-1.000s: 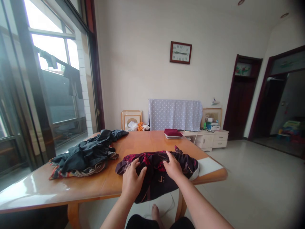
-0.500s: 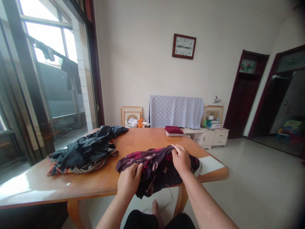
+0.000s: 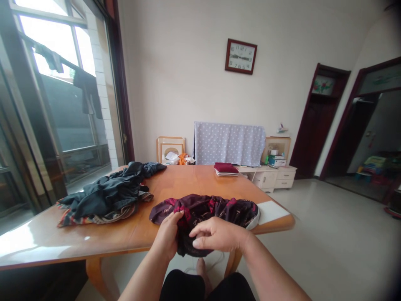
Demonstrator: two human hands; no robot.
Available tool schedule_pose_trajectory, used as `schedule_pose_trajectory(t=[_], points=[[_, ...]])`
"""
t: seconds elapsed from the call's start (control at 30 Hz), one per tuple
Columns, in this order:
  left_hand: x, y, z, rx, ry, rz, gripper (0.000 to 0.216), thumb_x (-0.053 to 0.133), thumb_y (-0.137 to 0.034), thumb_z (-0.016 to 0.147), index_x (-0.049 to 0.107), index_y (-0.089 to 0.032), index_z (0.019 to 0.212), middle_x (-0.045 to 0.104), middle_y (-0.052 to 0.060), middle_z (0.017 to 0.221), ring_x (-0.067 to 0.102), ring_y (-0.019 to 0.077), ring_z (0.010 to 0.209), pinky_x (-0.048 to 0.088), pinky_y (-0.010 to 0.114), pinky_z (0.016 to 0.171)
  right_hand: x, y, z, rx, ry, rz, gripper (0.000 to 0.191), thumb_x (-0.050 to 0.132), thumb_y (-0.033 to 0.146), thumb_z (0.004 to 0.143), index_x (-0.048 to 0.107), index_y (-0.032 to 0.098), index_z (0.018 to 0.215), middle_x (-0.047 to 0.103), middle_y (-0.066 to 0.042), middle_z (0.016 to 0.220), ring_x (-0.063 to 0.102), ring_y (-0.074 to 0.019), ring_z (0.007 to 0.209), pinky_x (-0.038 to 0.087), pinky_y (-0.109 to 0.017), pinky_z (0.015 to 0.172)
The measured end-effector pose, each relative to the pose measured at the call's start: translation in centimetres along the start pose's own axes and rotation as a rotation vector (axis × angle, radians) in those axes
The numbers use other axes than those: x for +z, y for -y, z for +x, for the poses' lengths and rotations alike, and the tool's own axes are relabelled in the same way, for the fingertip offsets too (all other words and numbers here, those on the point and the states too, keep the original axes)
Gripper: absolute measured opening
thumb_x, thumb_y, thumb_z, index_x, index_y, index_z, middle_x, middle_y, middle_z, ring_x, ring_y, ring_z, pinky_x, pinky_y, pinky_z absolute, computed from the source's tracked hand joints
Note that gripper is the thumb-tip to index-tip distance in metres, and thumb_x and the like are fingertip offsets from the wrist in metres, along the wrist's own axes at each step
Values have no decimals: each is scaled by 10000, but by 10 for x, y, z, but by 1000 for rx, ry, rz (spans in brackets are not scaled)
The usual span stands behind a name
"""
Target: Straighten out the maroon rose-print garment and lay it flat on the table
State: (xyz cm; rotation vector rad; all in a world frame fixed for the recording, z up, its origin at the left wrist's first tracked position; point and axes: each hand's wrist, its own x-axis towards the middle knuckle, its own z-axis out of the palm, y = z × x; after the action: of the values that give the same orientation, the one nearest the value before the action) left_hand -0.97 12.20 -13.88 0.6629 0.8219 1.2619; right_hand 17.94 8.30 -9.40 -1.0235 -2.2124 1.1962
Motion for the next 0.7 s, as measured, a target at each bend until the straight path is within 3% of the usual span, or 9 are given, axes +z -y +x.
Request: schedule_pose_trajectory(t=[0.1,0.27,0.33,0.4,0.47,0.53,0.6,0.7], points=[[-7,-5,5,-167,-151,-146,213,651,-294,815,737,-136,929,748,102,758,731,258,700,597,364,670,-14,-26,7,12,-290,126,377,614,446,900,725,185,1149,751,-58,936,694,-184,799,529,-294,742],[-11,-5,12,-172,-257,-232,250,672,-310,826,744,-155,1009,761,84,755,746,258,701,619,375,687,-35,-71,17,145,-791,68,461,552,471,905,666,165,1231,732,-83,974,690,-193,793,520,-314,742],[-11,-3,14,-158,-265,-238,255,685,-312,824,747,-159,1018,763,80,762,749,255,708,622,367,691,-36,-84,17,213,-849,-98,545,577,469,885,599,190,1352,734,-72,975,688,-205,828,502,-315,762],[-13,0,16,-143,-279,-242,263,690,-316,826,746,-163,1031,765,79,769,750,255,715,624,367,690,-33,-93,15,292,-794,-286,628,654,467,829,564,231,1403,738,-54,932,683,-217,844,474,-312,764],[-16,1,18,-131,-304,-241,263,689,-321,830,742,-163,1034,764,80,779,750,256,720,625,369,686,-29,-99,12,360,-689,-407,519,702,431,776,667,267,1267,740,-41,889,680,-225,832,447,-306,740],[-19,2,20,-120,-337,-238,257,684,-328,838,735,-161,1027,762,84,793,749,256,727,625,370,685,-28,-104,10,377,-653,-415,269,673,381,774,744,265,1005,741,-34,849,676,-225,820,433,-303,724],[-23,3,24,-103,-375,-235,248,679,-331,848,725,-161,1023,758,85,813,746,250,735,623,362,689,-32,-108,7,345,-788,-311,175,610,369,798,720,250,863,735,-29,813,667,-224,814,440,-302,722],[-26,8,29,-35,-416,-234,223,679,-295,855,698,-172,1039,745,68,844,733,218,736,610,324,702,-43,-109,3,256,-1160,34,204,583,421,800,658,245,872,716,-20,809,653,-220,805,469,-297,710]])
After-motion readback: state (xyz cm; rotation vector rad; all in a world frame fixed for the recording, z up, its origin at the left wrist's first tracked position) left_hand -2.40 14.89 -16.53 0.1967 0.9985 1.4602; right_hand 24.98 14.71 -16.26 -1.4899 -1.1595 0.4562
